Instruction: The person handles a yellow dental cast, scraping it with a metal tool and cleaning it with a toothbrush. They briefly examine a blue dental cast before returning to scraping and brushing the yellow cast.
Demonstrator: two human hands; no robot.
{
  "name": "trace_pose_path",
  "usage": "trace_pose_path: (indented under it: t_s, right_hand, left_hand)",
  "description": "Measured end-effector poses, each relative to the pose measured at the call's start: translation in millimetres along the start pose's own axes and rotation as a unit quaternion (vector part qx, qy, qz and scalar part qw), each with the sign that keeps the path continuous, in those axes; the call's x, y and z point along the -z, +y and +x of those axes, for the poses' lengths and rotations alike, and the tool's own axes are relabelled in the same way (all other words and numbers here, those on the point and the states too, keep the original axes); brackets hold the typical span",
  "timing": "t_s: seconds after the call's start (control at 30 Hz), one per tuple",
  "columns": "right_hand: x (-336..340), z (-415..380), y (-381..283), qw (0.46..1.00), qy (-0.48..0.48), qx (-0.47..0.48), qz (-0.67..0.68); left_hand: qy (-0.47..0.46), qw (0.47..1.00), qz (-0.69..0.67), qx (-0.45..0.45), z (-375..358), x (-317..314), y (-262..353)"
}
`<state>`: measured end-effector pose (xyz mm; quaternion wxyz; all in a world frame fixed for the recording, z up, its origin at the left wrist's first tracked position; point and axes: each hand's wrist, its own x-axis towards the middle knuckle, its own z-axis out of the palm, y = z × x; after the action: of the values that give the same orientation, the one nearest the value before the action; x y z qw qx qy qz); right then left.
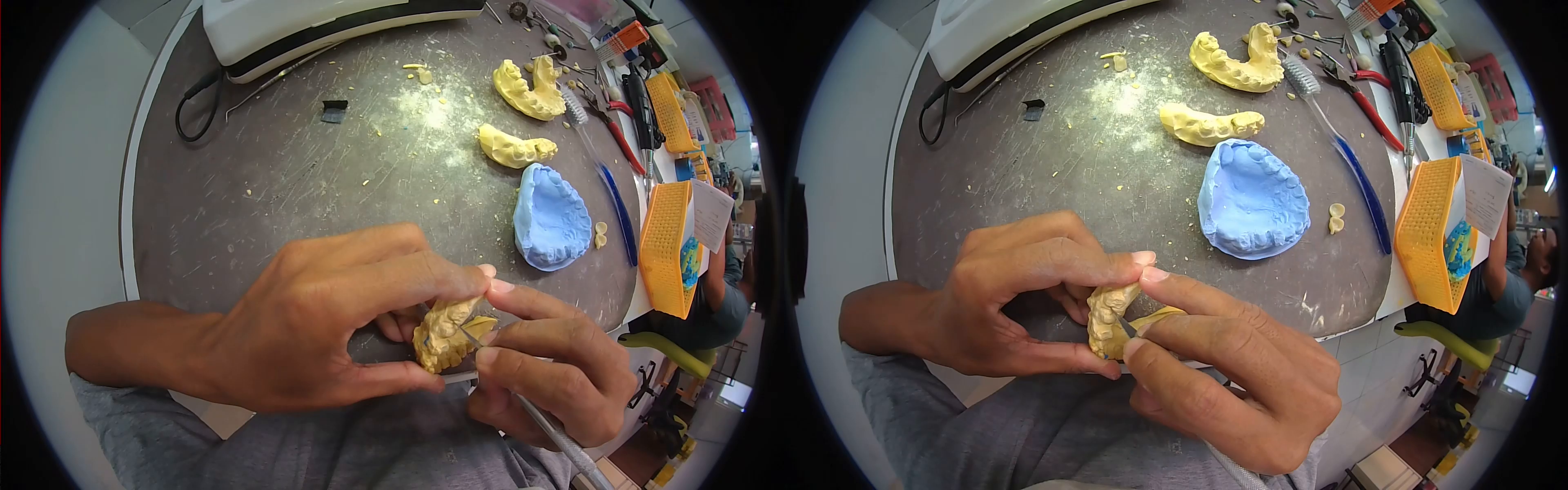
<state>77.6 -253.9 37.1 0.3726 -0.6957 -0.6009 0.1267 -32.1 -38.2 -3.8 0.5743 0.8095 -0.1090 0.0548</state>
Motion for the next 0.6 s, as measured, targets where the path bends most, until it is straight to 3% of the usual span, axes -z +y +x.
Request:
trace_pose_path:
  t_s: [0.6]
  right_hand:
    - [2.0,-1.5,3.4,1.0,-0.009,-0.001,-0.002]
  left_hand:
    - [-0.009,1.0,-0.005,0.0,1.8,1.7,-0.4]
